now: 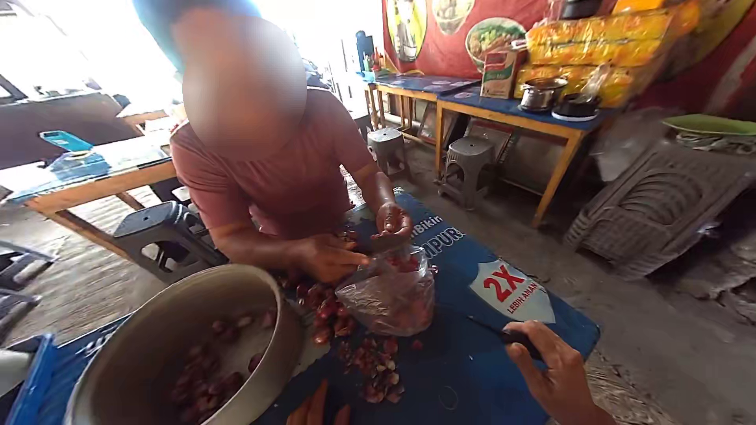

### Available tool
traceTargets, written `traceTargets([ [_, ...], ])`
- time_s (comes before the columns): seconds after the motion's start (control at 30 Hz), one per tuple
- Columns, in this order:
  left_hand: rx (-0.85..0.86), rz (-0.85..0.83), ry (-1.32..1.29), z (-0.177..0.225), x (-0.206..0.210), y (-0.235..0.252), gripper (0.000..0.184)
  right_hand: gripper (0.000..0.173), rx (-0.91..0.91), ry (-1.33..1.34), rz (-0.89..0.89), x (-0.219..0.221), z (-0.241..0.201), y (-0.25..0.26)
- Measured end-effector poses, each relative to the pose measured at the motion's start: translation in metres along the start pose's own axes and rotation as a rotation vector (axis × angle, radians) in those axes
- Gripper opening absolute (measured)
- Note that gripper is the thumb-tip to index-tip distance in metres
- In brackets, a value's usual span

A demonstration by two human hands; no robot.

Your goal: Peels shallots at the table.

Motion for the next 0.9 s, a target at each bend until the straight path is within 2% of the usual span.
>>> traceTargets([
  [0.1,0.034,0.071,0.028,0.008,0.000,0.019,0.045,0.050,0.090,-0.053,-0.019,0.007,0.006,-0.018],
  [0.2,0.068,0.193,0.120,0.003,0.005,0.052,0.044,0.051,0.080,-0.104,-0.090,0.009,0.005,-0.028],
  [0.4,-0.063,0.052,0.252,-0.017,0.037,0.087,0.047,0.054,0.079,-0.150,-0.149,0.010,0.006,-0.031],
  [0.6,-0.027,0.145,0.284,-0.016,0.041,0.080,0.034,0.053,0.074,-0.171,-0.123,0.011,0.006,-0.033],
  [0.67,-0.016,0.205,0.173,-0.016,0.037,0.073,0.032,0.054,0.066,-0.180,-0.117,0.011,0.005,-0.031],
  [0.77,-0.063,0.284,-0.135,-0.016,0.029,0.065,0.033,0.056,0.115,-0.147,-0.152,0.010,-0.001,-0.026],
  [0.9,-0.199,0.336,-0.645,-0.008,0.023,0.060,0.036,0.046,0.275,0.130,-0.346,0.013,-0.037,-0.021],
])
Point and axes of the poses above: each hand's wrist, its own y-axis towards the middle knuckle, its own x-axis out of the palm, z = x × y, the point moved 3 cm from there along y, towards the middle knuckle, and after that the axes turned 11 degrees about x, right-handed, at the moved point
